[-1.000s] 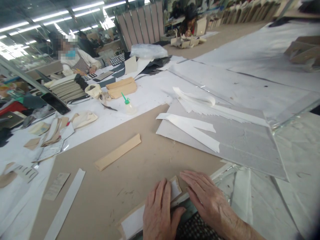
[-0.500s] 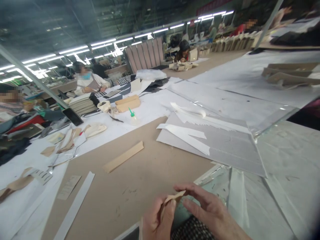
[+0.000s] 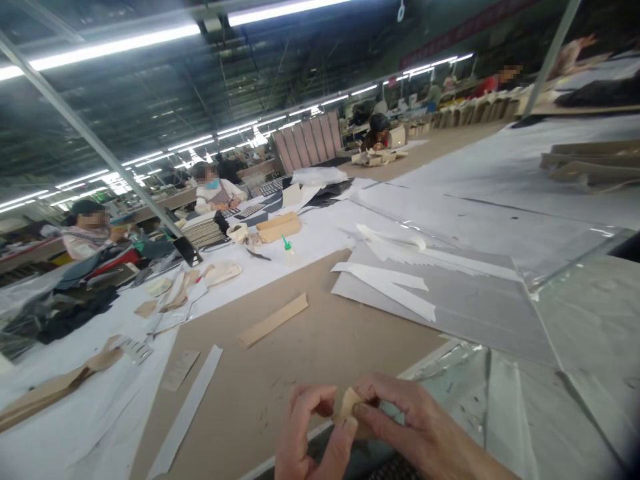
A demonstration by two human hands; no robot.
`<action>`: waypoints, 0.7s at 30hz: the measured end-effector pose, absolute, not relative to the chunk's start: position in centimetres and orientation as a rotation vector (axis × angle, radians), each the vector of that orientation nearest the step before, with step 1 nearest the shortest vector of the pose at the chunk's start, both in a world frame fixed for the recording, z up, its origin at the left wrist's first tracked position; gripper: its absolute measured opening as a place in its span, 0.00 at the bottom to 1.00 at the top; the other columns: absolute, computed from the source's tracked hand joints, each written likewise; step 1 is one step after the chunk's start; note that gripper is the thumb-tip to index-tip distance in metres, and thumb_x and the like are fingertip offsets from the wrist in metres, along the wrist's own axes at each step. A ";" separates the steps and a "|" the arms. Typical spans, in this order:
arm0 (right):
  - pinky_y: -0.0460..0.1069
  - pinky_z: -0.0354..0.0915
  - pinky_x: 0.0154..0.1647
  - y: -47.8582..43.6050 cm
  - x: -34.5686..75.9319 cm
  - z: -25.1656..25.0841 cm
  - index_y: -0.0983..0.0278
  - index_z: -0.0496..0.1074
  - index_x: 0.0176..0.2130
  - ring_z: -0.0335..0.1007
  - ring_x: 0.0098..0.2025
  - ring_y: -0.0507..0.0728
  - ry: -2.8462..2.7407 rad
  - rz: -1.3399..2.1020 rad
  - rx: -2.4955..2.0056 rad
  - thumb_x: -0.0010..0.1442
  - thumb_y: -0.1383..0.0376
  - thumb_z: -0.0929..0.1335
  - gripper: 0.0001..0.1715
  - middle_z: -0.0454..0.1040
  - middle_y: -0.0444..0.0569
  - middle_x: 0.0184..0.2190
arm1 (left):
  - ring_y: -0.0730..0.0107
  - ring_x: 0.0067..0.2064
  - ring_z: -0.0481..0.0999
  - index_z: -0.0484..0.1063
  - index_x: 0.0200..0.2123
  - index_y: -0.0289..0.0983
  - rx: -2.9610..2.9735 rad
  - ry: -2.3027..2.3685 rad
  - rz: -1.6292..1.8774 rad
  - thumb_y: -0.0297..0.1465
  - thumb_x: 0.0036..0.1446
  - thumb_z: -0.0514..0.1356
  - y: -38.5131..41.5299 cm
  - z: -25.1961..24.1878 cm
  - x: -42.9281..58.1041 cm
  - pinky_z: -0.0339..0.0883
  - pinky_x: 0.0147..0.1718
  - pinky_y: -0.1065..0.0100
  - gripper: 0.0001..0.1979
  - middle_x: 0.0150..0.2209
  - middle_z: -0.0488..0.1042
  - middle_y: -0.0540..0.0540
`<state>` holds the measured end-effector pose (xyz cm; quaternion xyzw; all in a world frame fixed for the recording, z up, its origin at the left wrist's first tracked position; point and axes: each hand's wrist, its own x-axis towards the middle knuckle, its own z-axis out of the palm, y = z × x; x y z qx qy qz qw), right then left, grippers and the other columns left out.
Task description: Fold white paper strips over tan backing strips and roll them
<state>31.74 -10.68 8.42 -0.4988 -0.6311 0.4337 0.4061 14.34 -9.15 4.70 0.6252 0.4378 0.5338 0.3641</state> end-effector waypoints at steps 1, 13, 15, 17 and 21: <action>0.46 0.64 0.36 -10.7 31.6 8.4 0.62 0.74 0.34 0.70 0.34 0.54 -1.661 1.052 -1.251 0.70 0.55 0.63 0.18 0.74 0.44 0.30 | 0.68 0.38 0.74 0.78 0.42 0.40 1.713 1.105 1.375 0.43 0.58 0.66 -8.9 5.2 13.8 0.71 0.40 0.69 0.14 0.37 0.74 0.46; 0.47 0.67 0.39 -9.6 30.3 8.0 0.60 0.71 0.37 0.72 0.36 0.54 -2.115 0.710 -1.195 0.72 0.65 0.61 0.13 0.74 0.45 0.32 | 0.69 0.36 0.76 0.78 0.34 0.40 1.950 1.113 1.105 0.32 0.62 0.61 -8.2 6.4 10.6 0.71 0.36 0.71 0.06 0.34 0.76 0.47; 0.48 0.67 0.40 -9.3 30.3 8.0 0.60 0.71 0.38 0.72 0.37 0.55 -2.148 0.722 -1.198 0.71 0.64 0.62 0.11 0.74 0.45 0.33 | 0.69 0.35 0.74 0.77 0.31 0.39 1.815 1.164 1.135 0.35 0.62 0.61 -8.3 6.4 10.8 0.68 0.35 0.71 0.09 0.31 0.74 0.48; 0.47 0.66 0.39 -9.0 30.7 7.7 0.59 0.71 0.40 0.72 0.37 0.55 -2.166 0.772 -1.220 0.71 0.63 0.63 0.08 0.75 0.44 0.34 | 0.70 0.33 0.71 0.75 0.29 0.38 1.640 1.227 1.154 0.39 0.61 0.62 -8.4 6.4 10.7 0.66 0.35 0.72 0.13 0.29 0.72 0.50; 0.46 0.65 0.37 -7.7 33.3 6.5 0.58 0.72 0.39 0.73 0.36 0.54 -2.122 0.958 -1.266 0.70 0.60 0.64 0.09 0.76 0.41 0.33 | 0.72 0.30 0.66 0.75 0.29 0.37 1.197 1.346 1.152 0.48 0.55 0.65 -7.9 5.9 9.8 0.61 0.30 0.74 0.19 0.27 0.69 0.52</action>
